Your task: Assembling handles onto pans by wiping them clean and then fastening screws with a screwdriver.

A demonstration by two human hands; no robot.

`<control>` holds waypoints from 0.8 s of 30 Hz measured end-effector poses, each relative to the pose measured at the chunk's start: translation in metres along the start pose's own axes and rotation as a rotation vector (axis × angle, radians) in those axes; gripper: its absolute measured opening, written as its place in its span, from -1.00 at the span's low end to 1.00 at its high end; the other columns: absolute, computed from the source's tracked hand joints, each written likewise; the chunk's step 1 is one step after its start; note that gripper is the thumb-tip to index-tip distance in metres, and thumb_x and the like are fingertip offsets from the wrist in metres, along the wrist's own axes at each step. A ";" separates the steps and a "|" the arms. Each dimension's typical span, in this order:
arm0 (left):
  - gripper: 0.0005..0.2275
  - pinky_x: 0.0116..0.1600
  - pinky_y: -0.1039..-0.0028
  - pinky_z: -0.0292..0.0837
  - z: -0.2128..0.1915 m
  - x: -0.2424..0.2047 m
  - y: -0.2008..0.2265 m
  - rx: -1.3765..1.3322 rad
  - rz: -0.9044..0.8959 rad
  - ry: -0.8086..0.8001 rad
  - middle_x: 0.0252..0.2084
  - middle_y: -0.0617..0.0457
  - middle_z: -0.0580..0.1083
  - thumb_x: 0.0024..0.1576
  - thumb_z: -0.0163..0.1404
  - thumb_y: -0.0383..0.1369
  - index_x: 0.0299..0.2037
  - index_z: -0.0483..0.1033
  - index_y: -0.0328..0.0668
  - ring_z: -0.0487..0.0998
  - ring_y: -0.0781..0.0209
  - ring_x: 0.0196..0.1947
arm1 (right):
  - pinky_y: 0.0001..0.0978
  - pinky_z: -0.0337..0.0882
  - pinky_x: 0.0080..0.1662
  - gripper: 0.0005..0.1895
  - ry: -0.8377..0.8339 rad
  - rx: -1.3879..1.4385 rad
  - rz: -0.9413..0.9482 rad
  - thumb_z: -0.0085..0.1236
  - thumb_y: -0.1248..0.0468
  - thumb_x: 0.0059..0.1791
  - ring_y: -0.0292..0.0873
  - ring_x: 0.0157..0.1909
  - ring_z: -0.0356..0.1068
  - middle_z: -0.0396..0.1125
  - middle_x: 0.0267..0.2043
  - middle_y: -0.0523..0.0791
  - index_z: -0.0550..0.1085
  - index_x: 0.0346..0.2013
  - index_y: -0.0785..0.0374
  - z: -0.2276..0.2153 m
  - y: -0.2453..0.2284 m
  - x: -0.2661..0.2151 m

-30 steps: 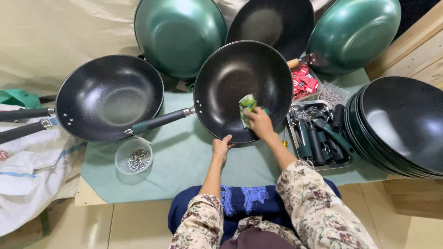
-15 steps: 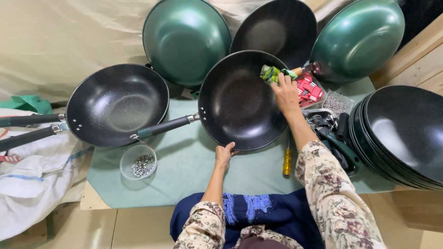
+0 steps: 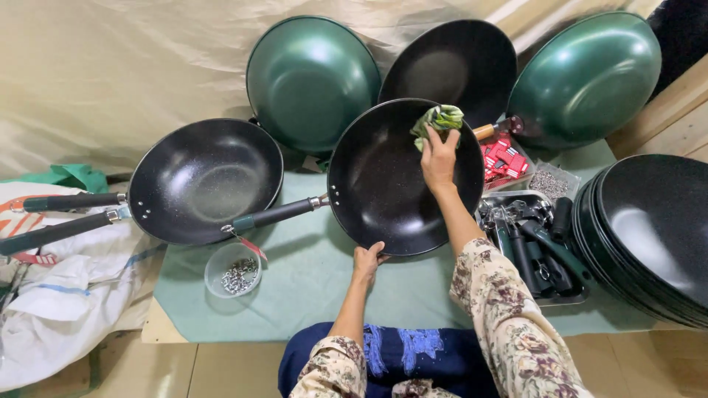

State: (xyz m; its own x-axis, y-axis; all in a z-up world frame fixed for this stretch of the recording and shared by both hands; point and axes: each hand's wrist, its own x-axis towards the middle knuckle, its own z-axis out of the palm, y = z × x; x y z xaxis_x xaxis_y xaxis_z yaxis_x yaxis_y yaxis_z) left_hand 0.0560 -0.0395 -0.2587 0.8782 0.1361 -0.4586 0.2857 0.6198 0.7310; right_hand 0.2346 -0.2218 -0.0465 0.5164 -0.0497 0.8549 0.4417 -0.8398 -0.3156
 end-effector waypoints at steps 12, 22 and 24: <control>-0.59 -0.19 0.03 0.70 -0.016 0.025 -0.025 0.024 0.037 -0.038 -0.09 -0.55 0.51 0.05 0.21 -0.57 0.04 0.42 -0.80 0.65 -0.29 -0.24 | -0.15 0.45 -0.11 -0.79 -0.730 -0.095 -0.304 0.25 -0.09 -0.08 -0.07 -0.05 0.48 0.30 0.02 -0.28 0.50 -0.21 -0.23 0.040 -0.109 -0.081; -0.53 -0.20 -0.01 0.68 0.005 -0.011 0.013 0.026 0.030 -0.030 0.02 -0.67 0.42 0.05 0.18 -0.59 0.09 0.32 -0.91 0.61 -0.43 -0.19 | -0.12 0.47 -0.16 -0.64 -0.311 -0.328 -0.063 0.16 0.29 -0.09 0.06 0.21 0.32 0.21 0.36 -0.08 0.58 0.01 0.02 -0.010 -0.005 -0.038; -0.54 -0.19 -0.02 0.68 0.007 -0.021 0.022 0.053 0.031 -0.029 0.01 -0.69 0.41 0.05 0.19 -0.58 0.07 0.33 -0.91 0.61 -0.42 -0.19 | -0.02 0.45 0.02 -0.56 -0.344 -0.272 -0.081 0.31 0.28 -0.12 0.18 0.39 0.17 0.06 0.52 0.05 0.58 0.06 0.23 -0.019 -0.031 -0.036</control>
State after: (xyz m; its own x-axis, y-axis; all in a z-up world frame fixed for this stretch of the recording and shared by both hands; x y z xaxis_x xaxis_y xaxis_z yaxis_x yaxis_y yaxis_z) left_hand 0.0464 -0.0345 -0.2295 0.8975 0.1319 -0.4209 0.2773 0.5733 0.7710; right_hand 0.1879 -0.2041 -0.0593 0.7220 0.1664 0.6715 0.3059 -0.9474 -0.0941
